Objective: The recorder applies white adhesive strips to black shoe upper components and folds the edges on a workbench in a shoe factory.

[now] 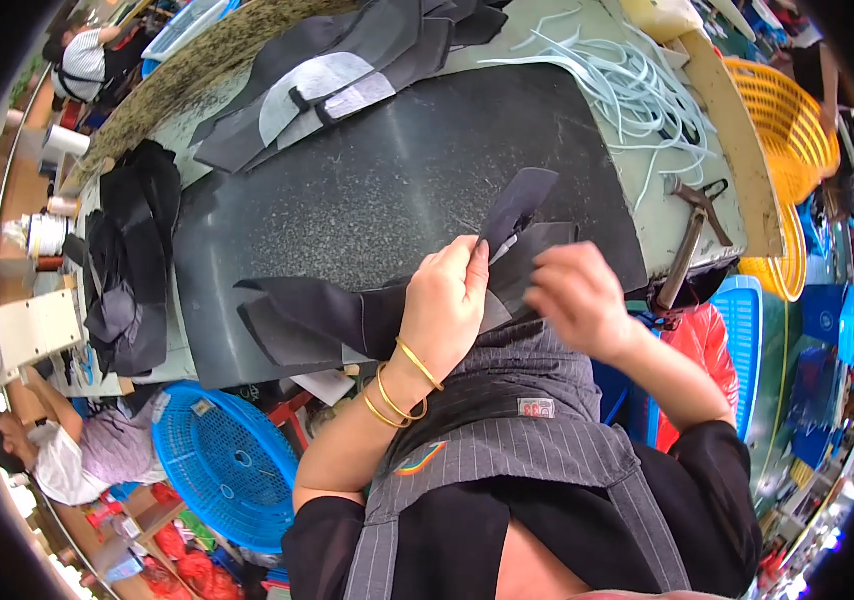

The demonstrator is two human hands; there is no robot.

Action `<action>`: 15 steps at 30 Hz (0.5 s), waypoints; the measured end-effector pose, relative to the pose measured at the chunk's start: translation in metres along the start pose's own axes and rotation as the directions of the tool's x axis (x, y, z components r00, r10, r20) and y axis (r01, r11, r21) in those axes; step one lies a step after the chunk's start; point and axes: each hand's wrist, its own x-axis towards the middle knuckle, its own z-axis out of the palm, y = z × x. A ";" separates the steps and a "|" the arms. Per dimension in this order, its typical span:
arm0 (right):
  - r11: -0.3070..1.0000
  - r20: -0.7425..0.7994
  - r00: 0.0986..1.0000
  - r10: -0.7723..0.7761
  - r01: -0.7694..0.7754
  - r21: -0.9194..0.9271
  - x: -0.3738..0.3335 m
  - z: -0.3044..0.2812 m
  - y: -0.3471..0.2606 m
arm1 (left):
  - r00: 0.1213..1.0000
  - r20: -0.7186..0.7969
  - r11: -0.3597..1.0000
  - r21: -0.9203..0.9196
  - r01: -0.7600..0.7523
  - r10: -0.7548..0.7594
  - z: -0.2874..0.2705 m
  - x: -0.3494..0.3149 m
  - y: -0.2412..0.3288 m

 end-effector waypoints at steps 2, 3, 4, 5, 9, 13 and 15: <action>0.996 0.202 0.979 0.030 -0.011 -0.094 0.006 0.004 -0.026 | 1.000 -0.005 0.999 -0.048 -0.005 0.004 -0.002 -0.001 0.001; 0.983 0.225 0.973 0.042 0.000 -0.183 0.005 0.011 -0.029 | 1.000 0.007 0.998 -0.058 0.015 -0.014 -0.005 -0.003 0.003; 0.962 0.243 0.969 0.053 0.016 -0.272 0.005 0.017 -0.029 | 1.000 0.008 0.998 -0.058 0.012 -0.012 -0.005 -0.004 0.001; 0.962 0.241 0.969 0.054 0.014 -0.274 0.005 0.017 -0.030 | 1.000 -0.019 0.996 -0.086 -0.015 0.014 -0.004 -0.006 -0.003; 0.982 0.232 0.969 0.082 -0.039 -0.184 0.002 0.012 -0.020 | 0.990 -0.071 0.993 -0.008 -0.119 0.118 -0.001 -0.003 -0.005; 0.974 0.199 0.974 0.110 -0.066 -0.217 0.005 0.015 -0.020 | 0.988 -0.046 0.988 0.034 -0.148 0.149 0.004 -0.005 -0.005; 0.968 0.255 0.964 0.074 -0.008 -0.251 0.010 0.014 -0.019 | 0.979 -0.063 0.981 0.015 -0.194 0.195 0.007 -0.011 -0.008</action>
